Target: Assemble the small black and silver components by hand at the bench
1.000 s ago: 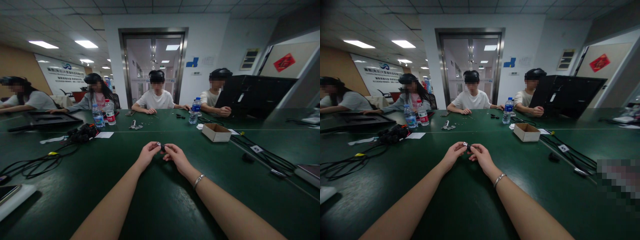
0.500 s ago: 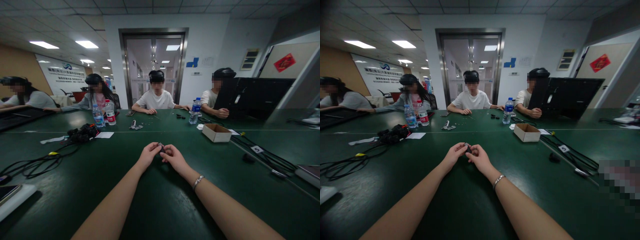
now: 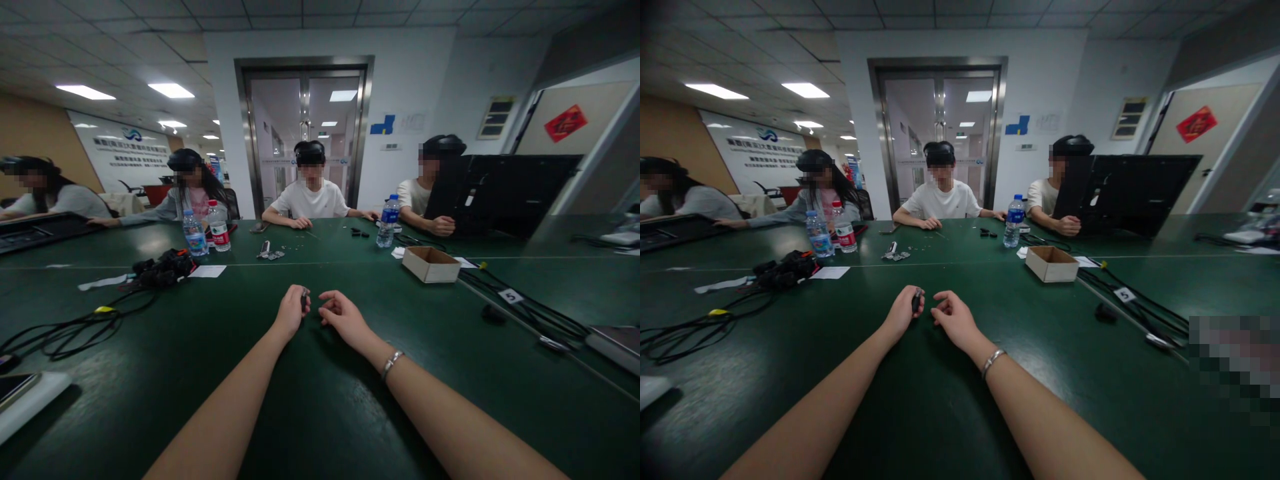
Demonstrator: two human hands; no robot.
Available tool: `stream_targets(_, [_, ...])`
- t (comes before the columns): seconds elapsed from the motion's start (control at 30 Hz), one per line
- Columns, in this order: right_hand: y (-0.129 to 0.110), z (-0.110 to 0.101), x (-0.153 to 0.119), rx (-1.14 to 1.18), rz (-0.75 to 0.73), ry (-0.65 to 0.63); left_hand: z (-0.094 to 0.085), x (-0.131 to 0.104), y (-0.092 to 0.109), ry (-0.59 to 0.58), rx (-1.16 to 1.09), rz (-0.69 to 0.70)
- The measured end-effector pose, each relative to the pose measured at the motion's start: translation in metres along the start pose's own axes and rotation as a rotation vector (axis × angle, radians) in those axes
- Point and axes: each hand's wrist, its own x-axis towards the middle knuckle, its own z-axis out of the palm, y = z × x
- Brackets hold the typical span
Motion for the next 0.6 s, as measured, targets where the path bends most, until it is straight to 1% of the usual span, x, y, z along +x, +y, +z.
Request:
stream_targets(0.1, [-0.001,0.0,0.0,-0.002,-0.003,0.004,0.002,-0.003,0.001,-0.014,0.099,0.011])
stream_targets(0.27, [-0.003,-0.001,-0.001,0.003,-0.006,0.014,0.001,-0.001,-0.005,-0.059,0.204,0.043])
stream_targets(0.37, [-0.004,-0.002,-0.001,0.03,0.002,0.031,0.0,-0.003,-0.007,-0.134,0.27,0.115])
stream_targets(0.5, [-0.006,-0.003,0.0,0.1,0.028,0.052,0.002,-0.011,-0.004,-0.237,0.403,0.271])
stream_targets(0.6, [-0.006,-0.004,0.001,0.109,0.028,0.047,0.003,-0.016,-0.001,-0.267,0.466,0.316])
